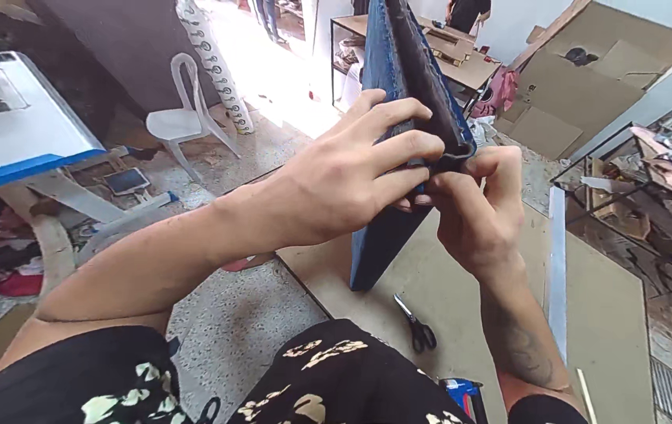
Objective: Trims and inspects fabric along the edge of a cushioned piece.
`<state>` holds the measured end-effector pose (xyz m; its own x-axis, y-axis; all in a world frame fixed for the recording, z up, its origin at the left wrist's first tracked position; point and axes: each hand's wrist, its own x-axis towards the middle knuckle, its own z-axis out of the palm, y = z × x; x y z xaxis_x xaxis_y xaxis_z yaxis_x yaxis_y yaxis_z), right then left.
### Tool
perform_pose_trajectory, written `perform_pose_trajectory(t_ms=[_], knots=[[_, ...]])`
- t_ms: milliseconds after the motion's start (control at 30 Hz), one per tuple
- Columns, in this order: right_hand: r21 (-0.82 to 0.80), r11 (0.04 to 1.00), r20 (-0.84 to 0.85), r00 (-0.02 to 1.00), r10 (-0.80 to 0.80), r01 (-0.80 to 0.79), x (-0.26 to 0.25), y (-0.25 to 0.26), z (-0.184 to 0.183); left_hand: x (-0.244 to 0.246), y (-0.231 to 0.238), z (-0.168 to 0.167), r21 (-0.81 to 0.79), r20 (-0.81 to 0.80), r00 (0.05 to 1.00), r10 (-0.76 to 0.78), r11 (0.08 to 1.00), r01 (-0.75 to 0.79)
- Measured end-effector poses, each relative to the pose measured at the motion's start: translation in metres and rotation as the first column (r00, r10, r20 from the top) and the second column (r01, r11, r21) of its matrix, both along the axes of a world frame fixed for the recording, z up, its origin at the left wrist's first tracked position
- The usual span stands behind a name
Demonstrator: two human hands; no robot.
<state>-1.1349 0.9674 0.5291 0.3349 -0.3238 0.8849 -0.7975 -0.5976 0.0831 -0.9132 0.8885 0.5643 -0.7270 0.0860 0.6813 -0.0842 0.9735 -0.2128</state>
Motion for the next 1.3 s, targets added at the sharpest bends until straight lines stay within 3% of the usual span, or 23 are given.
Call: perform_pose_trajectory(t_ms=[167,367,567,667,800,1000,1100,1300], knots=[[0.021,1.000,-0.020,1.000,0.023,-0.023,-0.002,0.000,0.004,-0.008,-0.001,-0.010,0.045,-0.131,0.990,-0.047,0.998,0.053],[0.043,0.992,0.014,0.993,0.117,-0.117,-0.012,0.000,0.009,-0.013,-0.019,-0.020,-0.153,-0.180,0.956,-0.230,0.967,0.204],[0.160,0.981,0.023,0.994,0.105,-0.107,-0.014,0.013,0.012,-0.027,-0.015,-0.028,-0.144,-0.294,0.943,-0.159,0.982,0.120],[0.076,0.994,0.050,0.996,0.074,-0.078,-0.005,0.010,0.007,-0.032,-0.007,-0.028,-0.092,-0.345,0.933,-0.099,0.993,0.071],[-0.026,0.997,0.099,0.993,0.069,-0.067,0.008,0.000,0.004,-0.027,0.000,-0.022,-0.030,-0.278,0.960,-0.019,0.999,0.011],[-0.155,0.970,0.139,0.968,0.208,-0.186,0.007,-0.012,-0.013,0.004,0.005,0.003,0.011,0.104,0.995,0.003,1.000,-0.004],[-0.101,0.981,0.099,0.979,0.176,-0.167,0.007,-0.015,-0.010,0.002,0.007,0.001,-0.041,0.102,0.993,0.066,0.997,-0.062],[-0.144,0.979,0.190,0.967,0.170,-0.144,0.021,-0.018,-0.011,-0.011,0.008,-0.008,-0.034,-0.127,0.992,0.022,0.999,-0.026]])
